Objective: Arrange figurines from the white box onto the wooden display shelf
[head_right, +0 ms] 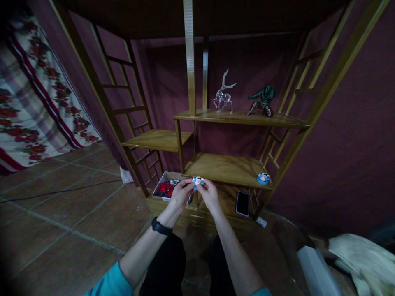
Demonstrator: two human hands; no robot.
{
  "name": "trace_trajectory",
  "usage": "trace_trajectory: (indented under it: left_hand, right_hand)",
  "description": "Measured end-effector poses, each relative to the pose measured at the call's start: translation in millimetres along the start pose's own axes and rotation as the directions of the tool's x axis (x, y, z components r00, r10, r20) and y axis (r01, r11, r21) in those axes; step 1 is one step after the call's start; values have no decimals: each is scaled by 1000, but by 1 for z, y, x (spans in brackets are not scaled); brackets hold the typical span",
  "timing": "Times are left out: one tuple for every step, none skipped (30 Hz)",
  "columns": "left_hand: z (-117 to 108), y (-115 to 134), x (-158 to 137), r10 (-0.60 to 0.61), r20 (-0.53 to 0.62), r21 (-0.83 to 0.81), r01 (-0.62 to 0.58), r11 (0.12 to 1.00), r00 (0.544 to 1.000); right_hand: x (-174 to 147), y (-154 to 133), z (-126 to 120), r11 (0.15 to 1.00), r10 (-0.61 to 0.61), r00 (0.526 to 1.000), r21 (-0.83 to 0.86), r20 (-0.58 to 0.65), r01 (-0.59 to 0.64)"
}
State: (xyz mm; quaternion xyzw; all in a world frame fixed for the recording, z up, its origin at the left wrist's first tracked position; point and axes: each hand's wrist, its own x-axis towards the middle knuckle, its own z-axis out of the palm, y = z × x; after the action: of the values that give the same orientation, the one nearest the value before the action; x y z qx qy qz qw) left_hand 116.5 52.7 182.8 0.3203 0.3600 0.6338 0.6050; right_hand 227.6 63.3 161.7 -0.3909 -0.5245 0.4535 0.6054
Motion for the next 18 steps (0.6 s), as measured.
trace_trajectory:
  left_hand:
    - [1, 0, 4, 16, 4, 5, -16, 1000, 1000]
    - [1, 0, 9, 32, 8, 8, -32, 999, 999]
    - [2, 0, 14, 46, 10, 8, -46, 999, 999]
    - [2, 0, 19, 59, 6, 5, -59, 998, 998]
    - [3, -1, 24, 70, -2, -2, -70, 998, 998]
    - [3, -1, 29, 79, -15, -10, -79, 997, 997]
    - [2, -1, 33, 84, -27, -20, -84, 996, 996]
    - [2, -2, 37, 85, -37, -28, -86, 996, 996]
    - [1, -2, 41, 85, -44, -32, -86, 996, 995]
    - [1, -3, 44, 85, -49, -30, -86, 996, 995]
    - [-1, -3, 46, 87, -54, -20, -88, 996, 995]
    - [-2, -4, 47, 92, -61, -4, -93, 996, 994]
    - [-4, -5, 48, 99, -69, 17, -98, 995, 993]
    - [-7, -7, 49, 106, -77, 41, -103, 994, 991]
    - [-10, -9, 49, 110, -82, 67, -104, 992, 991]
    - [-13, -11, 49, 109, -85, 92, -101, 991, 990]
    - [-17, -13, 49, 104, -85, 112, -94, 989, 991]
    - [-20, -16, 48, 95, -83, 129, -84, 988, 992]
  right_hand:
    - [5, 1, 0, 1000, -11, 1000, -10, 12, 11]
    - [10, 1, 0, 1000, -19, 1000, -20, 18, 20]
    - [16, 2, 0, 999, -25, 999, -32, 21, 26]
    - [22, 3, 1, 999, -28, 999, -42, 19, 29]
    - [28, 4, 1, 998, -31, 999, -50, 12, 32]
    - [34, 6, 2, 998, -35, 999, -55, 4, 35]
    - [40, 8, 3, 998, -39, 999, -58, -4, 39]
    - [46, 11, 3, 997, -45, 999, -60, -9, 44]
    - [52, 13, 4, 997, -52, 999, -65, -13, 51]
    - [58, 17, 5, 996, -59, 998, -73, -18, 58]
    - [64, 20, 5, 994, -66, 998, -87, -23, 64]
    - [71, 25, 6, 992, -72, 997, -106, -30, 69]
    - [77, 29, 6, 989, -77, 996, -129, -36, 72]
    - [84, 33, 7, 985, -80, 996, -155, -39, 73]
    - [91, 37, 8, 981, -81, 996, -181, -41, 72]
    - [99, 41, 8, 976, -80, 996, -208, -41, 69]
    - [106, 44, 9, 970, -78, 996, -235, -41, 66]
    - [114, 47, 10, 963, -77, 996, -264, -41, 63]
